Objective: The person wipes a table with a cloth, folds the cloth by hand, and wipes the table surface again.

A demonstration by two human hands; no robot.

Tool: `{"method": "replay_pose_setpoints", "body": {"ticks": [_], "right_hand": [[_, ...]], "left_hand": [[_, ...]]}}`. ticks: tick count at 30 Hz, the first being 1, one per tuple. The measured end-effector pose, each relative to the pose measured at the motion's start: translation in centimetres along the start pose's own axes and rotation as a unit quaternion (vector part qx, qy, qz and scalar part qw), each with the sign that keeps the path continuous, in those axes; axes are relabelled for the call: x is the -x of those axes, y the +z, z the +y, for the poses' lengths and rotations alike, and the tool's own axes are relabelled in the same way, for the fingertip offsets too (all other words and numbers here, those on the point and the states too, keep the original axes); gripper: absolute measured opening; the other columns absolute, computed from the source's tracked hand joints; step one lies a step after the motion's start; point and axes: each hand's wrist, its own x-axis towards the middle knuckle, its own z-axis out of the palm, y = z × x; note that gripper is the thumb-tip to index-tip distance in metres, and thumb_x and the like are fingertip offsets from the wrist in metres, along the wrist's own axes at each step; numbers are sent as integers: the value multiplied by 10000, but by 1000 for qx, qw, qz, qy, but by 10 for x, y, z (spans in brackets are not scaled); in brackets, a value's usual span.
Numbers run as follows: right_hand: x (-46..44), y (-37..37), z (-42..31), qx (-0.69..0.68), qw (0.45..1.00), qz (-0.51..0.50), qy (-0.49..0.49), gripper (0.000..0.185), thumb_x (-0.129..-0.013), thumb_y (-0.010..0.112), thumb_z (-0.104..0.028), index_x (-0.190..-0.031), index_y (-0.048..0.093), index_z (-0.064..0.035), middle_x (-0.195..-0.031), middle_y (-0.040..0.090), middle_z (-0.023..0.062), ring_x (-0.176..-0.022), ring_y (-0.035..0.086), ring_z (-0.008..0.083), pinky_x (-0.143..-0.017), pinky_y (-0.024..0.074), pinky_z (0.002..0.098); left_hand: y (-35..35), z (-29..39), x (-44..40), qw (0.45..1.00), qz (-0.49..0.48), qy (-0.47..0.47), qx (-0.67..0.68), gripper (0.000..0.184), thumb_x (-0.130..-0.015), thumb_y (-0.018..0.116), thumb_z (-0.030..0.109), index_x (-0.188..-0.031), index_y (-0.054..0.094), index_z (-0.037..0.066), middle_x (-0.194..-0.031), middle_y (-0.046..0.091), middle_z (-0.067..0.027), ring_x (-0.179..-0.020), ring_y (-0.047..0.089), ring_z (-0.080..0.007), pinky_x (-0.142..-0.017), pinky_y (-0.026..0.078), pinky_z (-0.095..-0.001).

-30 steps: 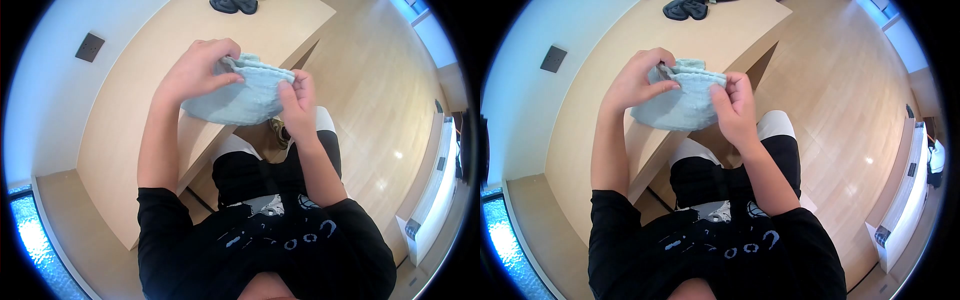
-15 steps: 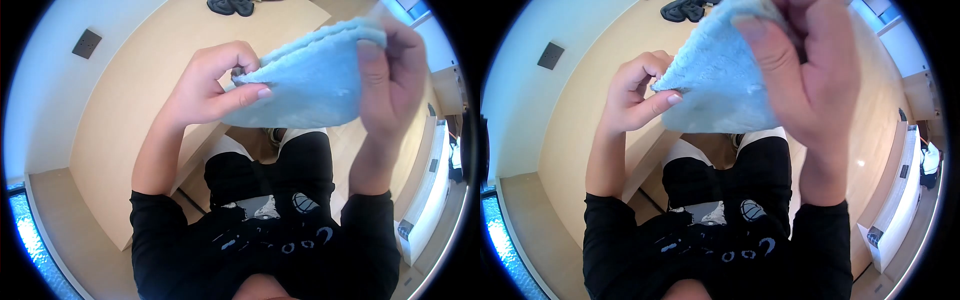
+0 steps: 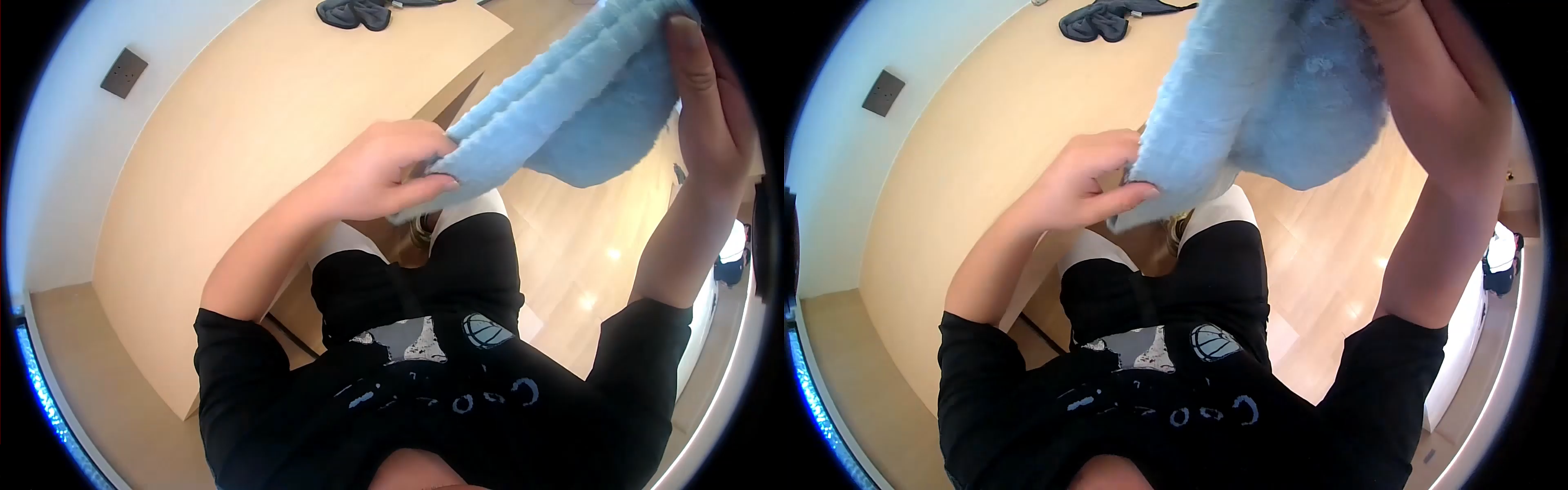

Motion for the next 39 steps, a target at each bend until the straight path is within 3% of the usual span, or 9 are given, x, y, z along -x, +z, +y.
{"method": "replay_pose_setpoints", "body": {"ticks": [8, 10, 12, 18, 20, 24, 31, 37, 39], "right_hand": [[2, 15, 4, -162, 985, -25, 49, 251, -1053, 550, -276, -1162, 471, -63, -950, 624, 28, -829, 582, 86, -809, 459, 209], [8, -6, 24, -83, 995, -10, 46, 301, -1051, 556, -303, -1213, 496, -56, -988, 640, 45, -880, 600, 110, -848, 470, 241], [25, -37, 72, 148, 987, 36, 50, 370, -1056, 552, -335, -1273, 549, -36, -1050, 665, 66, -979, 627, 129, -898, 488, 274], [46, -42, 82, 247, 962, 56, 106, 480, -1059, 493, -461, -1291, 555, -45, -1033, 655, 63, -972, 620, 136, -889, 470, 289], [48, -32, 74, 201, 970, 90, 100, 394, -1047, 555, -366, -1222, 564, -12, -997, 633, 52, -900, 582, 101, -822, 460, 247], [61, -28, 79, 211, 964, 137, 82, 453, -1047, 553, -406, -1226, 560, 10, -993, 625, 55, -892, 558, 77, -811, 447, 218], [91, -17, 89, 74, 974, 201, 74, 385, -1036, 599, -323, -1213, 568, 18, -1019, 641, 50, -923, 575, 76, -852, 462, 213], [104, 8, 96, -2, 950, 261, 170, 346, -1028, 620, -269, -1215, 572, 19, -1009, 658, 35, -915, 593, 80, -839, 483, 222], [120, 19, 120, -52, 937, 292, 186, 333, -1028, 621, -263, -1200, 576, 19, -1015, 662, 34, -924, 599, 86, -837, 490, 227]], "left_hand": [[14, -37, 12, 991, 72, -102, -52, 177, -849, 744, 93, -992, 686, 7, -916, 664, -116, -749, 631, -277, -662, 512, -354], [9, -44, 14, 985, 40, -165, -44, 161, -855, 740, 64, -994, 697, -4, -881, 661, -100, -740, 621, -221, -650, 495, -326], [7, -47, 13, 981, 22, -182, -56, 145, -863, 732, 44, -994, 702, -12, -850, 655, -93, -724, 610, -189, -641, 484, -309], [-3, -59, 12, 976, 84, -168, -109, 107, -876, 719, 71, -966, 713, 13, -884, 681, -107, -754, 641, -236, -693, 514, -330], [-16, -67, 14, 973, 131, -162, -98, 113, -892, 716, 64, -994, 708, 14, -908, 691, -83, -787, 648, -192, -717, 517, -314], [-33, -77, 18, 938, 271, -165, 138, 332, -944, 702, 77, -1252, 591, 25, -939, 658, -30, -882, 619, -114, -820, 503, -265], [-45, -83, 24, 921, 231, -231, 214, 298, -1022, 616, 226, -1226, 584, 12, -1059, 643, -24, -963, 584, -111, -893, 473, -274], [-49, -50, 15, 867, 280, -125, 393, 274, -1085, 443, 285, -1139, 569, 48, -1172, 649, -101, -1067, 586, -213, -1001, 427, -400], [-52, -34, 16, 887, 217, -92, 397, 278, -1065, 463, 333, -1092, 543, 69, -1144, 676, -179, -1123, 601, -294, -1071, 382, -461]]}}
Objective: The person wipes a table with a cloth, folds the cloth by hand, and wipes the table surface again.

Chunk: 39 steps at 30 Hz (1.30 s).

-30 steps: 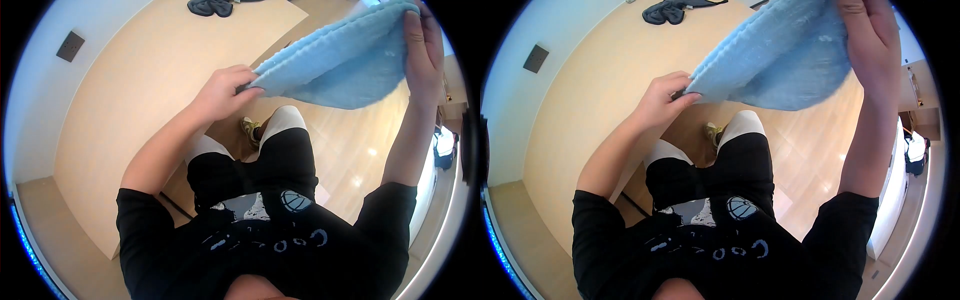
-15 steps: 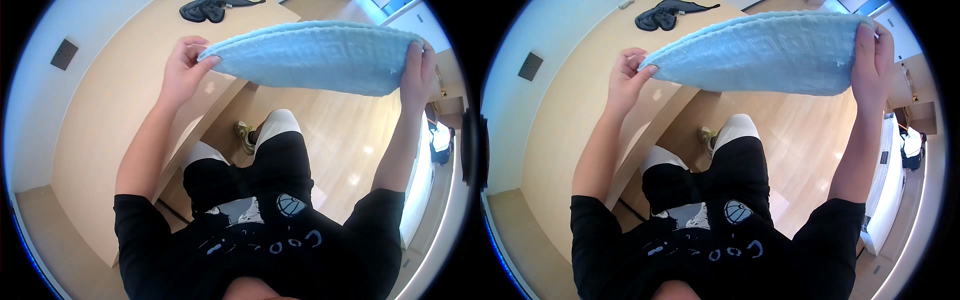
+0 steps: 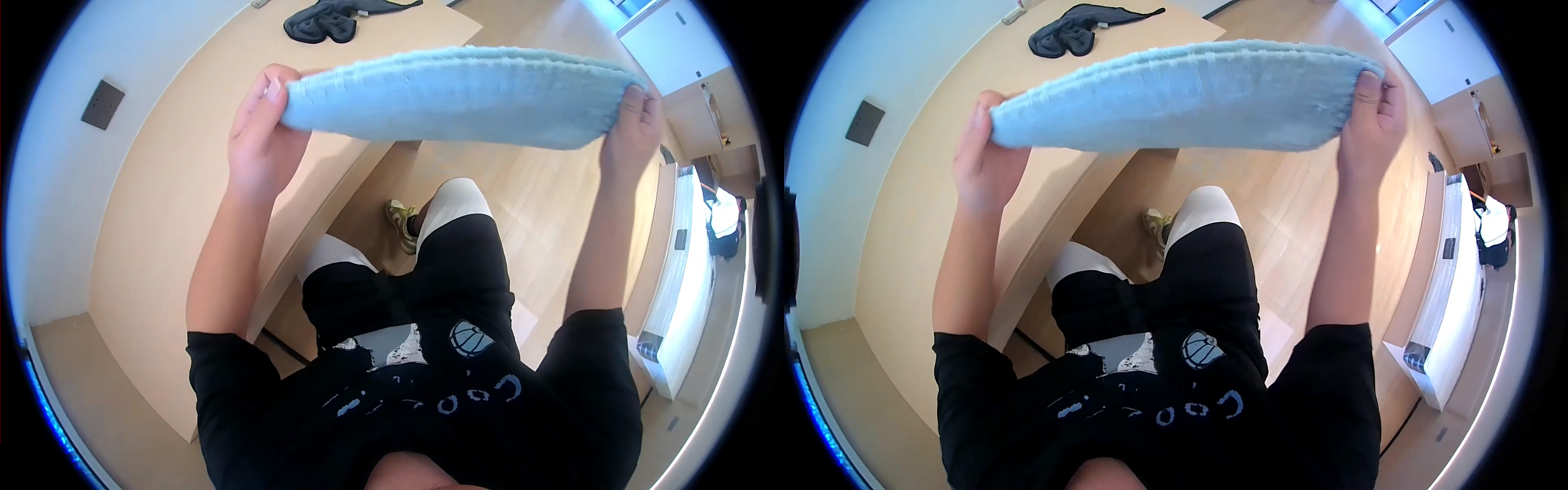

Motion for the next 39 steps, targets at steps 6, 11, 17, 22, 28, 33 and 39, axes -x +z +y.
{"method": "replay_pose_setpoints", "body": {"ticks": [6, 11, 17, 22, 28, 33, 39], "right_hand": [[44, 33, 31, -380, 907, -89, 159, 191, -1056, 539, -217, -1184, 582, -81, -1008, 659, 69, -914, 634, 215, -915, 525, 388], [98, 111, -23, -758, 601, -213, 136, 213, -1055, 522, -293, -1209, 585, -160, -857, 576, 23, -706, 543, 164, -891, 487, 433], [121, 165, -58, -815, 445, -359, 97, 256, -1015, 596, -329, -1150, 615, -112, -776, 602, 43, -596, 510, 162, -712, 449, 364], [103, 141, -77, -723, 510, -461, 66, 101, -1003, 606, -180, -923, 668, -169, -732, 692, 54, -572, 567, 155, -726, 463, 347], [73, 127, -73, -732, 512, -447, 49, 121, -1048, 503, -189, -1092, 615, -183, -794, 700, 32, -653, 668, 174, -860, 453, 353], [56, 117, -67, -826, 455, -323, 78, 250, -1062, 391, -197, -1199, 590, -133, -878, 609, 86, -610, 641, 210, -846, 424, 403], [61, 128, -56, -741, 590, -322, 7, 239, -1057, 503, -299, -1248, 512, -156, -951, 579, 60, -778, 581, 185, -833, 456, 411]], "left_hand": [[74, 21, 35, 940, -340, -23, -30, 254, -1026, 526, 371, -1018, 516, 118, -981, 737, -177, -957, 692, -380, -1142, 238, -625], [130, 34, 63, 809, -580, -95, -25, 139, -1012, 581, 148, -1074, 564, 24, -1058, 663, -120, -1001, 658, -335, -1127, 287, -595], [124, 63, 56, 879, -350, 15, -324, 174, -915, 729, 254, -903, 696, 83, -965, 673, -95, -775, 667, -240, -632, 543, -333], [110, 71, 54, 864, -276, 34, -420, 214, -954, 674, 291, -896, 624, 91, -979, 702, -118, -764, 651, -279, -691, 532, -353], [101, 61, 49, 888, -365, 33, -277, 242, -998, 592, 269, -863, 540, 75, -1153, 632, -230, -982, 635, -358, -804, 524, -379], [114, 49, 53, 947, -237, -102, -190, 228, -928, 592, 247, -843, 498, 57, -1216, 540, -242, -994, 621, -346, -821, 520, -384], [110, 5, 52, 919, -324, -64, -214, 196, -848, 641, 137, -897, 483, 32, -1037, 549, -133, -755, 553, -303, -673, 465, -372]]}}
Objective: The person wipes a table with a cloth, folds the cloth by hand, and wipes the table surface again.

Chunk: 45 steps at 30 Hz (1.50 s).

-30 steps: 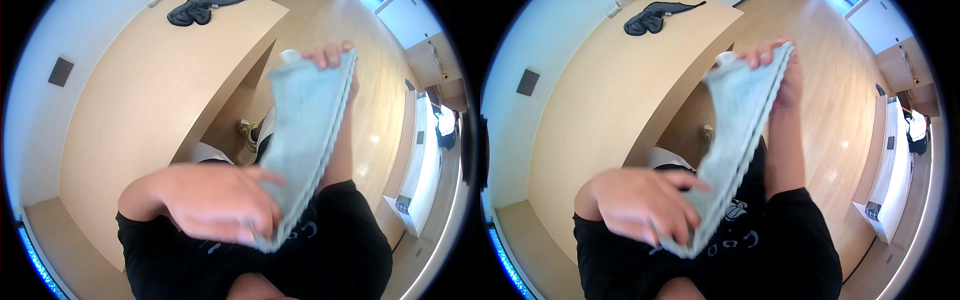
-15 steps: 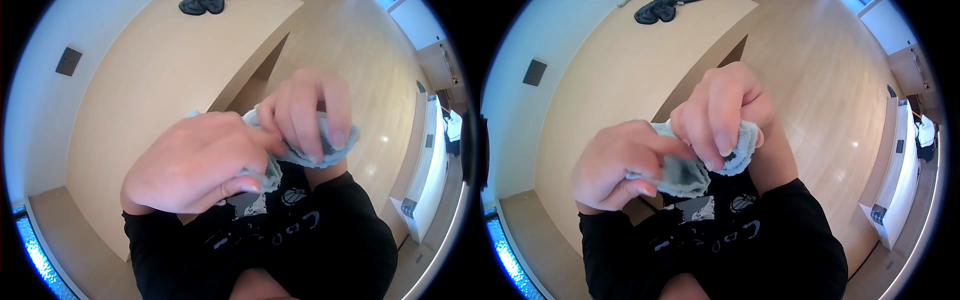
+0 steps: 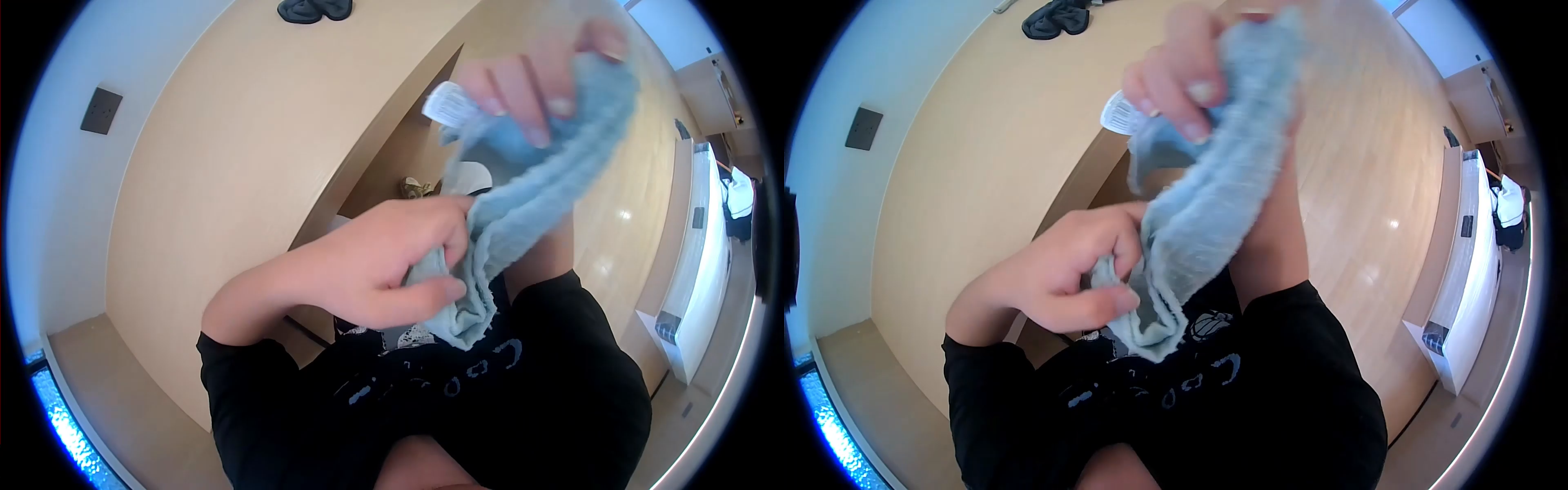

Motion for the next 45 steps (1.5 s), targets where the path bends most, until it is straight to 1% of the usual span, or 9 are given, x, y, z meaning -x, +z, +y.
{"method": "replay_pose_setpoints", "body": {"ticks": [3, 6, 9, 13, 18, 23, 29, 38, 45], "right_hand": [[13, -18, 26, -13, 997, 57, 43, 268, -1072, 422, -238, -1288, 546, -140, -839, 564, 77, -553, 531, 175, -706, 428, 359], [40, -2, 71, -28, 984, 140, 106, 236, -1066, 468, -212, -1278, 536, -135, -845, 566, 86, -624, 523, 176, -640, 429, 316], [80, 16, 123, -159, 956, 165, 181, 324, -1063, 486, -327, -1284, 500, -90, -900, 583, 96, -642, 540, 182, -754, 450, 385], [116, 33, 193, -385, 910, 129, 87, 393, -1040, 534, -351, -1334, 448, -105, -982, 592, 124, -772, 576, 232, -765, 470, 417], [113, 63, 179, -478, 850, 208, 81, 399, -1035, 558, -321, -1327, 453, -72, -1024, 608, 80, -872, 599, 185, -805, 502, 372], [105, 73, 138, -353, 877, 283, 160, 392, -1033, 566, -309, -1319, 464, -61, -1034, 608, 65, -881, 596, 158, -804, 501, 339], [102, 67, 100, -144, 894, 333, 263, 385, -1030, 575, -296, -1309, 478, -48, -1046, 607, 47, -892, 592, 125, -804, 500, 298], [107, 53, 88, -35, 892, 338, 298, 375, -1026, 589, -275, -1294, 498, -29, -1063, 607, 19, -908, 587, 76, -803, 498, 238], [65, 87, 58, -158, 813, 432, 355, 433, -1022, 606, -292, -1336, 509, -11, -1085, 615, 3, -931, 592, 54, -804, 489, 205]], "left_hand": [[6, 3, 1, 998, -36, 24, -45, 212, -833, 657, 174, -896, 501, 44, -963, 543, -102, -673, 571, -311, -546, 469, -388], [18, 19, -4, 977, -30, 37, -209, 219, -797, 665, 151, -883, 514, 16, -923, 550, -127, -543, 568, -309, -443, 472, -409], [36, 11, 1, 959, 12, 9, -283, 195, -812, 679, 150, -874, 539, 29, -943, 564, -169, -626, 603, -333, -492, 484, -420], [32, 1, 6, 957, -26, -132, -257, 222, -869, 674, 131, -957, 522, -5, -1055, 603, -211, -683, 643, -366, -582, 529, -424], [31, -14, 5, 891, 105, -96, -431, 189, -912, 671, 142, -983, 540, 25, -960, 625, -158, -697, 656, -337, -593, 519, -425], [15, -4, 3, 836, 180, -94, -510, 262, -862, 766, 155, -968, 554, 45, -882, 662, -122, -714, 665, -296, -644, 531, -365], [-5, -17, 1, 918, 306, -114, -224, 332, -807, 848, 129, -904, 544, 40, -824, 605, -91, -679, 603, -196, -606, 493, -313], [-18, -32, -1, 844, 244, 118, -464, 508, -766, 745, 567, -868, 557, 106, -766, 634, 33, -616, 499, -165, -639, 357, -294], [-24, -41, 4, 859, 218, 121, -447, 753, -778, 553, 786, -961, 567, 56, -734, 644, 48, -691, 483, -188, -712, 345, -338]]}}
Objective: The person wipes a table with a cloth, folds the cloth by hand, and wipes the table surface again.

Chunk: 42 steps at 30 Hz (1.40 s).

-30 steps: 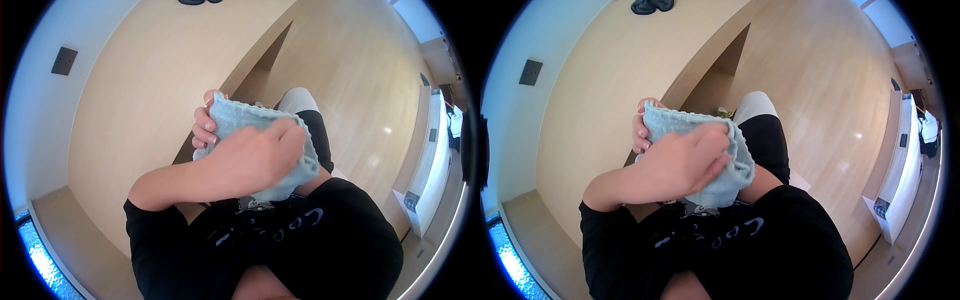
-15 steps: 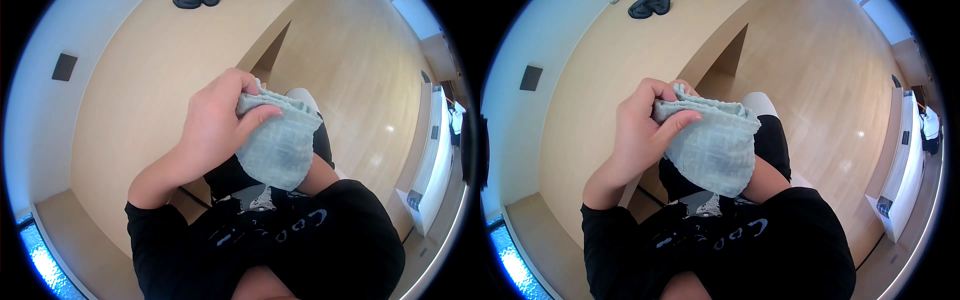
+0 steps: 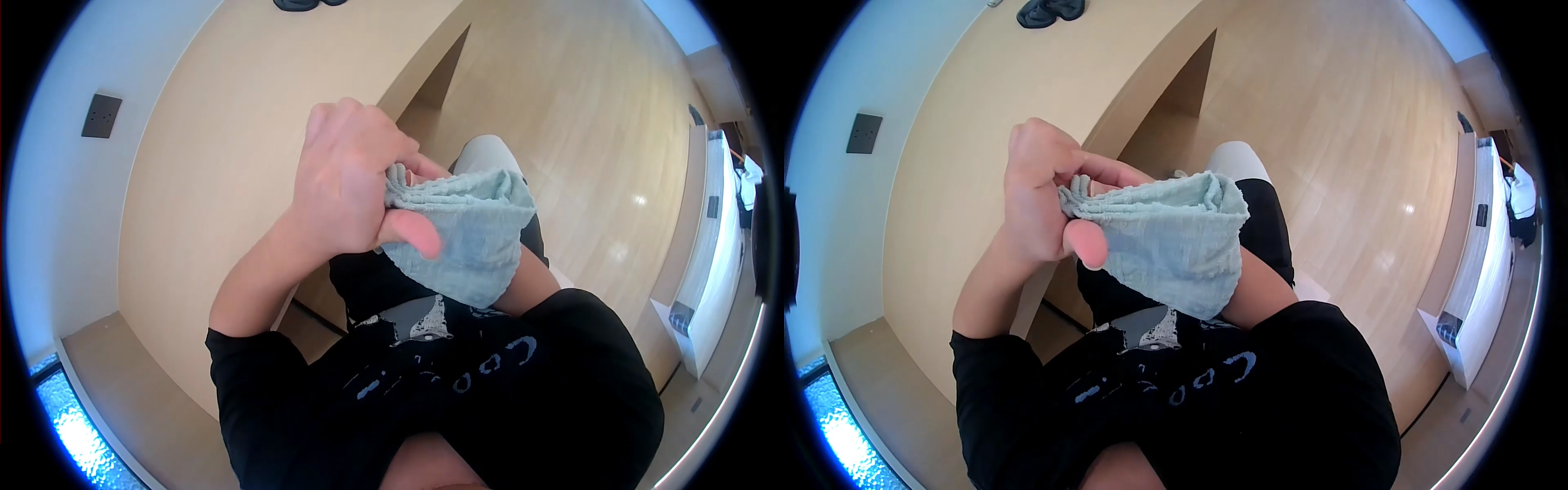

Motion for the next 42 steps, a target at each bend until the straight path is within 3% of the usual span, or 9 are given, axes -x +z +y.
{"method": "replay_pose_setpoints", "body": {"ticks": [4, 7, 11, 14, 15, 19, 26, 33, 42], "right_hand": [[-10, -27, 0, 60, 990, -121, -28, 447, -1019, 607, -305, -1340, 525, -6, -1090, 625, 2, -933, 596, 54, -801, 487, 205], [-15, -20, -13, 208, 976, -64, -9, 420, -1019, 608, -339, -1269, 566, -4, -1032, 629, -3, -901, 588, 48, -776, 484, 207], [-4, -21, -7, 407, 894, 68, -176, 366, -1040, 574, -360, -1137, 603, -9, -926, 624, -9, -832, 560, 44, -736, 476, 222], [-17, -31, -29, 382, 899, 102, -188, 332, -1056, 550, -339, -1077, 604, -12, -874, 614, -12, -795, 537, 48, -721, 472, 238], [-9, -25, -39, 402, 892, 123, -165, 316, -1077, 513, -278, -1240, 565, -13, -999, 623, -3, -899, 570, 63, -789, 480, 231], [-9, -43, -44, 484, 794, 103, -354, 327, -1066, 529, -321, -1104, 600, -4, -899, 612, -6, -821, 531, 61, -735, 467, 234], [6, -34, -63, 488, 734, 108, -459, 337, -1074, 512, -304, -1178, 590, 7, -973, 632, -1, -878, 560, 67, -802, 478, 233], [21, -37, -75, 512, 707, 89, -480, 344, -1069, 527, -284, -1187, 592, 32, -1004, 668, 38, -910, 605, 93, -820, 500, 250], [18, -39, -74, 619, 639, 88, -448, 285, -1040, 575, -242, -1113, 630, 28, -933, 684, 46, -860, 621, 94, -779, 507, 252]], "left_hand": [[-10, -9, -3, 999, -41, -11, -23, 944, -724, 488, 876, -1084, 584, 8, -781, 618, 7, -824, 508, -225, -798, 361, -378], [-17, -18, -3, 996, -55, -27, -61, 931, -739, 539, 837, -1141, 589, -2, -903, 607, -63, -898, 525, -257, -836, 379, -393], [-10, -15, 1, 990, -55, -127, -33, 745, -787, 677, 670, -1143, 615, 18, -1039, 580, -126, -937, 539, -301, -822, 405, -406], [-7, -5, 1, 996, -20, -1, -90, 688, -847, 696, 590, -1195, 576, 10, -1032, 544, -139, -910, 533, -305, -820, 450, -405], [-8, 6, -3, 995, -32, 42, -80, 592, -838, 726, 545, -1105, 627, 26, -1030, 555, -132, -918, 539, -320, -831, 454, -416], [-11, 38, -11, 989, -133, 48, -51, 616, -789, 631, 706, -822, 656, 92, -983, 627, -47, -944, 555, -290, -815, 393, -402], [-17, 17, -9, 980, -100, 64, -158, 532, -790, 701, 604, -906, 636, 89, -982, 639, -34, -931, 558, -277, -808, 394, -388], [-6, 18, -8, 989, -129, -76, 14, 444, -729, 841, 267, -1083, 665, 65, -1035, 664, -61, -890, 543, -272, -841, 443, -371], [-7, 23, -6, 944, -297, -96, -111, 393, -725, 832, 302, -1024, 687, 91, -1055, 580, -68, -966, 502, -259, -861, 429, -388]]}}
